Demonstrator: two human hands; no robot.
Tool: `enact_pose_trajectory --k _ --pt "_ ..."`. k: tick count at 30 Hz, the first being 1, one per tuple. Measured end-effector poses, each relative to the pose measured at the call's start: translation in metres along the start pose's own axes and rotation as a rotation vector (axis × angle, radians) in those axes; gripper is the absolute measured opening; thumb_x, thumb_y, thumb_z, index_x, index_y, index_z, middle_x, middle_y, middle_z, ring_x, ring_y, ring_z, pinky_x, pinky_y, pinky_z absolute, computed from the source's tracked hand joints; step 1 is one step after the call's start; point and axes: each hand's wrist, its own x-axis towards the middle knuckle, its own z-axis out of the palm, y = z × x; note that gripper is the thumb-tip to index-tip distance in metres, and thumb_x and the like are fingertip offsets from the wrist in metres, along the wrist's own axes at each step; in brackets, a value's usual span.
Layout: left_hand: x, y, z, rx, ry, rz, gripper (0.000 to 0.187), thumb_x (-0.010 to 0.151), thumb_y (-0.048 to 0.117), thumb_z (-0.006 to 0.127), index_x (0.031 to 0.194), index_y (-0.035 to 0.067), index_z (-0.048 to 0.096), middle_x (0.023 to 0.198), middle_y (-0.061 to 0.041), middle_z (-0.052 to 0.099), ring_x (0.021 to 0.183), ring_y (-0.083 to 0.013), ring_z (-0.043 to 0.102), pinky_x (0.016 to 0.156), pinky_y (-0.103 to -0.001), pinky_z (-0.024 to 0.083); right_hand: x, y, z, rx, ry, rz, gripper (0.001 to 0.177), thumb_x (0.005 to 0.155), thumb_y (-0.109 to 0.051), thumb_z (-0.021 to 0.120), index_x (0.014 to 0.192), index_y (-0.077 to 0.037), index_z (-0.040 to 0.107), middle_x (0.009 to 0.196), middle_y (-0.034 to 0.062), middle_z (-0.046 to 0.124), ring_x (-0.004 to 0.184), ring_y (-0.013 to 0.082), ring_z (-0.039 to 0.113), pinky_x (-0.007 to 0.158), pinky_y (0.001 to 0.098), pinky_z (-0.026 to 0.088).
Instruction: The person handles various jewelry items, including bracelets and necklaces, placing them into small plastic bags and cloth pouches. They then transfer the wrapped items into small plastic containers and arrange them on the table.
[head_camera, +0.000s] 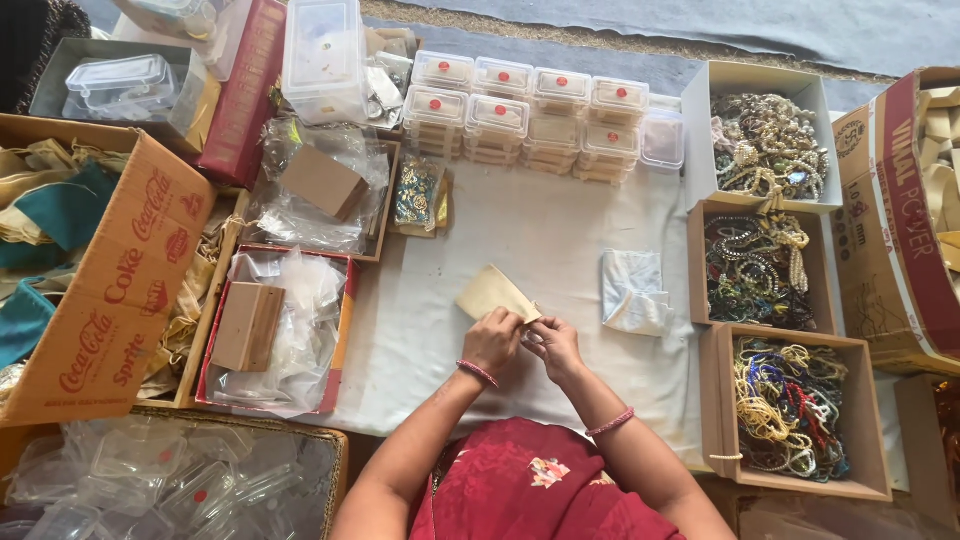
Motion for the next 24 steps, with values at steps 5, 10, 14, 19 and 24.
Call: enact_pose_trajectory --k 5,10,14,19,24 --pt "-0.013 -0.007 0.010 0.036 -0.011 -0.007 0.015 0.085 0.017 0.072 0.100 0.016 0.070 0.097 -0.005 0.065 0.093 -0.0271 0.067 0.079 -0.041 0.055 -0.039 -0.020 0.017 -0.716 0.123 -0.383 0.032 0.086 -0.020 0.076 0.112 -0.002 0.068 0.110 0.0131 0.067 0.098 0.0231 0.066 0.084 0.0349 0.056" --pt "-0.026 -0.006 0.004 0.029 -0.022 -0.036 0.022 0.084 0.017 0.072 0.106 0.016 0.070 0.101 -0.004 0.066 0.096 -0.0270 0.067 0.080 -0.041 0.054 -0.081 -0.043 0.015 -1.362 -0.117 -1.091 0.055 0.075 -0.024 0.077 0.125 -0.003 0.062 0.132 0.0161 0.053 0.119 0.0351 0.054 0.103 0.0480 0.042" --pt "-0.030 -0.003 0.006 0.037 -0.007 -0.014 0.029 0.082 0.018 0.073 0.109 0.014 0.066 0.104 -0.006 0.065 0.098 -0.0274 0.066 0.080 -0.042 0.054 -0.074 -0.056 0.031 -1.476 -0.120 -1.415 0.053 0.077 -0.021 0.072 0.126 -0.003 0.061 0.130 0.0163 0.060 0.121 0.0329 0.058 0.104 0.0476 0.039" --pt "-0.034 -0.005 0.006 0.022 0.034 -0.098 0.027 0.084 0.020 0.074 0.107 0.012 0.062 0.103 -0.007 0.063 0.096 -0.0286 0.065 0.079 -0.042 0.054 -0.021 -0.033 0.027 -1.705 -0.126 -1.082 0.018 0.090 -0.016 0.071 0.107 -0.015 0.064 0.106 0.0040 0.066 0.108 0.0212 0.062 0.109 0.0400 0.042" --pt "-0.037 -0.004 -0.004 -0.028 0.048 -0.148 0.026 0.080 0.022 0.076 0.099 0.012 0.062 0.098 -0.008 0.062 0.092 -0.0294 0.065 0.078 -0.043 0.053 -0.067 -0.074 0.076 -1.490 -0.070 -1.507 0.040 0.062 -0.021 0.069 0.099 -0.009 0.062 0.098 0.0110 0.065 0.093 0.0274 0.065 0.094 0.0483 0.040"
